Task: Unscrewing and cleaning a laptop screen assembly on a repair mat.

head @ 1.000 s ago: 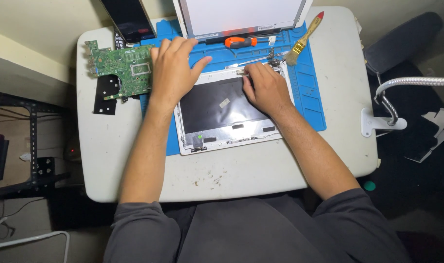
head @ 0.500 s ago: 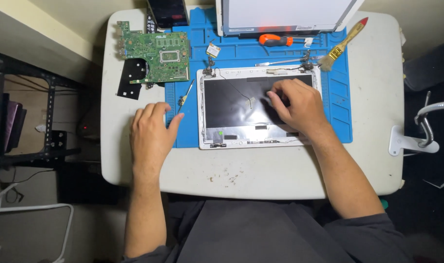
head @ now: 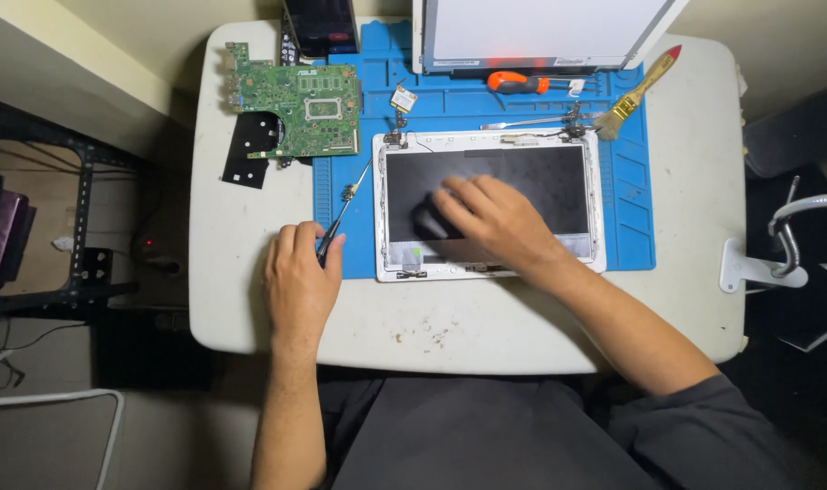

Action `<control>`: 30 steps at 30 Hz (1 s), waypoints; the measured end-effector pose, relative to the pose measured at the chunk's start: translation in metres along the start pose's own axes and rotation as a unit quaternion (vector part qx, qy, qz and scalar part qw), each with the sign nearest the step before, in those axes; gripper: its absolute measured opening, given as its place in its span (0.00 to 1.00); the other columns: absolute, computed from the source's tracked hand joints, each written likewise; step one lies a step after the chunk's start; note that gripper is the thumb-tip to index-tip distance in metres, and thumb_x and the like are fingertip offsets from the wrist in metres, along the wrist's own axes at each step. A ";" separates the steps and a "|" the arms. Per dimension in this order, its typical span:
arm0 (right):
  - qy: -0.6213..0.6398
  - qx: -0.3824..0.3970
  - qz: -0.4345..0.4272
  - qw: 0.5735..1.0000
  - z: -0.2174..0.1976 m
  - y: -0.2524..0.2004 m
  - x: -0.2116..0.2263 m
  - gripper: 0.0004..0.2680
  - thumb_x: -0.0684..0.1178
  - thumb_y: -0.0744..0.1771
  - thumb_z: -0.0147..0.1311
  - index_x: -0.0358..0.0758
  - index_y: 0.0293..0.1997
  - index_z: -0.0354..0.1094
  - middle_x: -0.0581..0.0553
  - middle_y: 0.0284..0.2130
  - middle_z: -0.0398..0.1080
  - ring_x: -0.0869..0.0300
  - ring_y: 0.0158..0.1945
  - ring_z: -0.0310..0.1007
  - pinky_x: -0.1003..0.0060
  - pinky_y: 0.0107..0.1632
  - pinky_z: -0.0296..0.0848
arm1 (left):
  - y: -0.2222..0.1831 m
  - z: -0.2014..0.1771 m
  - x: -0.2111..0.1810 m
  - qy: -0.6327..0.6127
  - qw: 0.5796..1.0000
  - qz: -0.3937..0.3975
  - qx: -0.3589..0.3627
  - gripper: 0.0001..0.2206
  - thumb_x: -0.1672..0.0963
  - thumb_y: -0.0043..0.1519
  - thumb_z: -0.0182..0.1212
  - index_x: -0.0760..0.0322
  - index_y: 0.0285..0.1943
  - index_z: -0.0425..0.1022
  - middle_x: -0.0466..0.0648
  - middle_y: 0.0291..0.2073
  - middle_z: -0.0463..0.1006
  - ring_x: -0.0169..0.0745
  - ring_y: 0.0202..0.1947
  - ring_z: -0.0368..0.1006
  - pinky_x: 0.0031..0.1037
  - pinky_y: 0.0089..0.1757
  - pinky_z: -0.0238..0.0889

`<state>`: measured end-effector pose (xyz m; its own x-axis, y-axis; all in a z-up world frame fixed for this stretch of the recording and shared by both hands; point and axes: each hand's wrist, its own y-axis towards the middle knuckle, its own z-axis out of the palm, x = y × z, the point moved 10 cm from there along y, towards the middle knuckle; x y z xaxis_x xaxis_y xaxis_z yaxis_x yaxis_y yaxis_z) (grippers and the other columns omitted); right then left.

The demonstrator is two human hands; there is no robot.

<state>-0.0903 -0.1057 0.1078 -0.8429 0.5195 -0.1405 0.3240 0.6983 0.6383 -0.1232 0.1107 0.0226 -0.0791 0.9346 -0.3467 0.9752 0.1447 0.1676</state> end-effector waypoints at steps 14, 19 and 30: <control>0.154 0.069 0.214 0.962 0.100 -0.023 -0.145 0.06 0.39 0.71 0.57 0.32 0.52 0.66 0.35 0.44 0.65 0.44 0.42 0.64 0.54 0.43 0.67 | -0.008 -0.003 0.004 -0.037 0.989 0.017 -0.142 0.08 0.55 0.65 0.66 0.61 0.40 0.72 0.46 0.35 0.71 0.48 0.36 0.69 0.38 0.38 0.63; 0.059 0.121 0.169 0.976 0.116 -0.021 -0.133 0.08 0.46 0.70 0.59 0.32 0.48 0.67 0.37 0.46 0.68 0.44 0.46 0.65 0.51 0.47 0.67 | -0.009 -0.005 0.004 -0.030 0.989 0.014 -0.142 0.08 0.54 0.66 0.65 0.60 0.40 0.72 0.45 0.35 0.70 0.47 0.36 0.68 0.37 0.39 0.63; 0.038 0.153 0.324 0.933 0.115 0.005 -0.122 0.19 0.70 0.71 0.48 0.51 0.26 0.69 0.59 0.23 0.72 0.53 0.35 0.65 0.55 0.45 0.54 | -0.008 -0.004 0.004 -0.035 0.990 0.015 -0.139 0.08 0.54 0.66 0.65 0.59 0.39 0.72 0.45 0.33 0.70 0.47 0.34 0.68 0.38 0.37 0.62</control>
<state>0.0639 -0.1089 0.0415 -0.4508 0.8535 0.2613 0.8740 0.3626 0.3236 -0.1322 0.1146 0.0239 -0.0276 0.9160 -0.4001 0.8812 0.2113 0.4229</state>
